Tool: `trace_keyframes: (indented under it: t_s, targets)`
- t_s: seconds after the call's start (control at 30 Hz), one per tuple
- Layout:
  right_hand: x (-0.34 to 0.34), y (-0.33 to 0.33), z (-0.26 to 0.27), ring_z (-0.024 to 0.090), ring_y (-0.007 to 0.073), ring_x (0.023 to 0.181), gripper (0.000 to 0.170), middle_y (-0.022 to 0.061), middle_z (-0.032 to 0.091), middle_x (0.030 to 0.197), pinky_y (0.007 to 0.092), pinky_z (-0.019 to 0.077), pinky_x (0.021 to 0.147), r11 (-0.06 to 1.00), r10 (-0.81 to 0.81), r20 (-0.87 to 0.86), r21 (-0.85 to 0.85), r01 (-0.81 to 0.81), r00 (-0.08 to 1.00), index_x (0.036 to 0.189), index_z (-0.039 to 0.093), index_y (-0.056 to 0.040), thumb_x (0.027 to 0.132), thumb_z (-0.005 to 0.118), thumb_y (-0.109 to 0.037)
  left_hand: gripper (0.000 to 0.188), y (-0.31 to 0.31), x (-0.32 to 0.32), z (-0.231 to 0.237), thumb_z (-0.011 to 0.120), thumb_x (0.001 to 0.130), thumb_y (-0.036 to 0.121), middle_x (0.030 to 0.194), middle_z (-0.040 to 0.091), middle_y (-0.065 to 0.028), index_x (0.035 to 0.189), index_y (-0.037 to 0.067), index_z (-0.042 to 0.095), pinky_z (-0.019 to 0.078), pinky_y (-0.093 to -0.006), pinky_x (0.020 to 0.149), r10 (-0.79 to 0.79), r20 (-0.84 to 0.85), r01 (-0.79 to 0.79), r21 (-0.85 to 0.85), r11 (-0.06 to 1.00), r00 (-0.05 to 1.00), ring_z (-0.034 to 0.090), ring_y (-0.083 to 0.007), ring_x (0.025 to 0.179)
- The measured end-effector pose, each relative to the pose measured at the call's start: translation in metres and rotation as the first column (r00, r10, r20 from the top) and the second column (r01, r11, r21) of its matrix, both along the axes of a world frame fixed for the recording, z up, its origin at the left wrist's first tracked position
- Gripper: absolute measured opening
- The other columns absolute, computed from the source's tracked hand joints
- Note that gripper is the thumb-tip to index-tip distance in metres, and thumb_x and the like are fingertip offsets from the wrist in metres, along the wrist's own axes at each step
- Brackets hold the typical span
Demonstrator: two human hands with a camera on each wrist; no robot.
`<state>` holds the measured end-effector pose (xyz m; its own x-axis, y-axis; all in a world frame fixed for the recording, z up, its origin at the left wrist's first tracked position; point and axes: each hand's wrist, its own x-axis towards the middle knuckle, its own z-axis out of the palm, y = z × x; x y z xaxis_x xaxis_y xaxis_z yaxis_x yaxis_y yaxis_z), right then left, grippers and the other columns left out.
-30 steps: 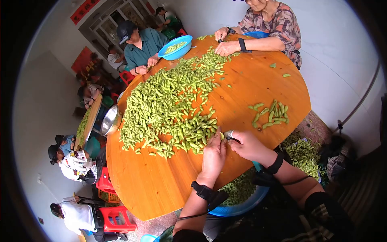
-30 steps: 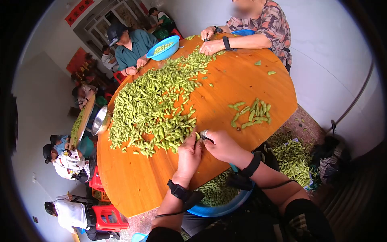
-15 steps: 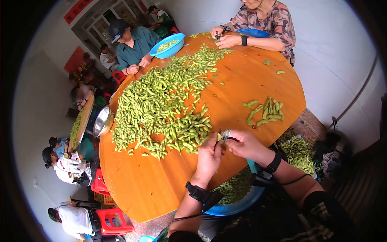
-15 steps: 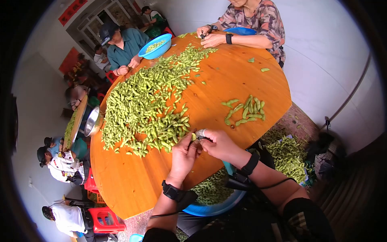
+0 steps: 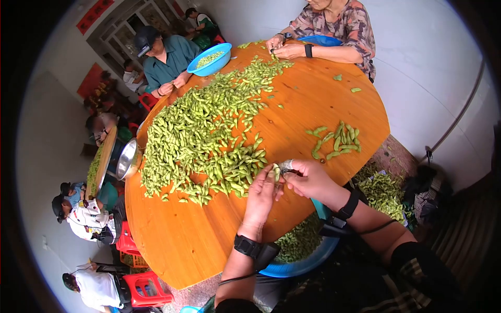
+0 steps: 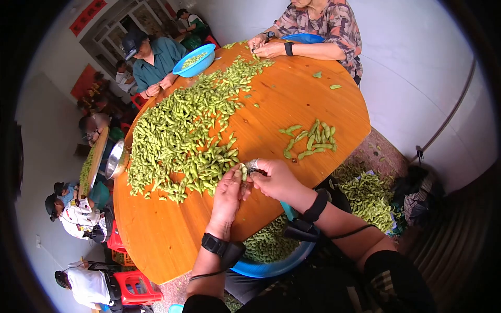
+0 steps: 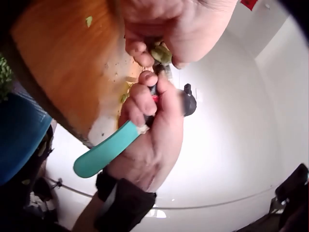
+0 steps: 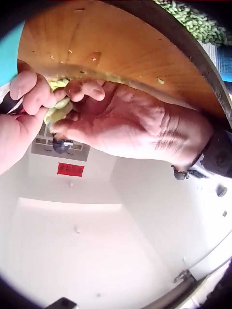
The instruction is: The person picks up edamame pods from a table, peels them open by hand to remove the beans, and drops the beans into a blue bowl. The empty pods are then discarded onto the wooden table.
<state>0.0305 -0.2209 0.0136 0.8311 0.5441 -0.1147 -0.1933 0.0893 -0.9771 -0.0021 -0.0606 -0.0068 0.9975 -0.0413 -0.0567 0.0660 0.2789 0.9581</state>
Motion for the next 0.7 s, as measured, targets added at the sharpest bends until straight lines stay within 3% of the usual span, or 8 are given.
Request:
trace_keyframes:
  t_s: [0.07,0.2,0.23,0.37,0.47,0.53,0.63,0.7]
  targets:
    - [-0.006,0.005,0.001,0.046,0.0044,0.047,0.01,-0.0013,0.053,0.063,0.0216,0.0347,0.04,0.993,-0.1,0.131,-0.049,0.107,0.986,0.094,0.06,-0.0026,0.091,0.052,-0.007,0.03,-0.009,-0.002,-0.001,0.044,0.1,0.014,0.078,0.058,0.0011,0.126,0.001,0.053,0.039,-0.0171,0.052,0.073,0.219,-0.155,0.389,0.908,0.973,0.047,-0.0039,0.059]
    - [-0.014,0.006,-0.005,0.047,0.0046,0.047,0.013,-0.0009,0.056,0.065,0.0217,0.0359,0.041,0.994,-0.105,0.007,0.012,0.105,0.994,0.1,0.062,-0.004,0.091,0.053,-0.007,0.031,-0.001,-0.003,0.0,0.045,0.1,0.016,0.069,0.054,0.0032,0.125,0.0,0.053,0.0386,-0.018,0.052,0.003,0.147,-0.078,0.507,0.858,0.989,0.046,-0.0032,0.058]
    - [-0.016,0.006,-0.003,0.047,0.0046,0.047,0.013,-0.0009,0.056,0.065,0.0217,0.0359,0.041,0.995,-0.099,0.007,0.008,0.099,0.995,0.1,0.062,-0.004,0.091,0.053,-0.007,0.031,0.0,0.001,-0.013,0.044,0.1,0.017,0.067,0.052,0.0037,0.124,0.0,0.054,0.0371,-0.0184,0.05,-0.001,0.292,-0.176,0.582,0.794,0.957,0.044,-0.0032,0.055]
    - [-0.023,0.006,-0.005,0.049,0.0046,0.049,0.013,-0.0006,0.057,0.067,0.0216,0.0374,0.042,0.986,-0.163,0.006,0.03,0.163,0.987,0.1,0.062,-0.0033,0.091,0.053,-0.007,0.029,0.004,-0.004,-0.012,0.048,0.096,0.013,0.072,0.056,-0.002,0.12,0.001,0.057,0.0402,-0.022,0.05,0.015,0.254,-0.145,0.501,0.853,0.967,0.047,-0.006,0.056]
    - [-0.026,0.009,-0.007,0.051,0.005,0.053,0.015,0.0001,0.059,0.069,0.0212,0.0406,0.047,0.978,-0.208,0.157,0.034,0.205,0.966,0.102,0.062,-0.0013,0.09,0.053,-0.004,0.027,0.005,-0.008,0.002,0.046,0.096,0.013,0.075,0.058,-0.0027,0.119,0.001,0.055,0.0396,-0.0201,0.05,0.036,0.037,-0.046,0.346,0.937,0.999,0.049,-0.0069,0.057]
    - [-0.031,0.011,-0.009,0.053,0.0051,0.056,0.017,0.0005,0.06,0.071,0.021,0.0423,0.05,0.971,-0.236,0.255,0.039,0.234,0.938,0.104,0.062,-0.0002,0.09,0.053,-0.003,0.024,0.012,-0.01,0.003,0.045,0.096,0.011,0.079,0.058,-0.0038,0.115,0.001,0.053,0.0377,-0.0179,0.049,-0.066,-0.138,0.062,-0.033,0.997,0.988,0.049,-0.0077,0.056]
    - [-0.036,0.014,-0.022,0.045,0.0016,0.049,0.018,-0.0028,0.056,0.068,0.0182,0.035,0.043,0.965,-0.255,0.371,0.042,0.258,0.893,0.106,0.062,-0.0042,0.091,0.053,-0.005,0.018,0.009,-0.012,0.004,0.043,0.095,0.009,0.081,0.057,-0.0041,0.108,0.002,0.053,0.0347,-0.0175,0.048,-0.017,-0.158,0.014,-0.02,1.0,0.987,0.047,-0.0073,0.058]
    - [-0.037,0.015,-0.024,0.045,0.0018,0.049,0.018,-0.0026,0.056,0.069,0.0183,0.0347,0.043,0.97,-0.245,0.266,0.073,0.234,0.932,0.106,0.061,-0.0038,0.091,0.053,-0.006,0.018,0.006,-0.012,0.005,0.043,0.095,0.009,0.08,0.057,-0.0039,0.108,0.002,0.053,0.0345,-0.0181,0.048,0.019,-0.17,-0.018,0.008,1.0,0.985,0.047,-0.0071,0.059]
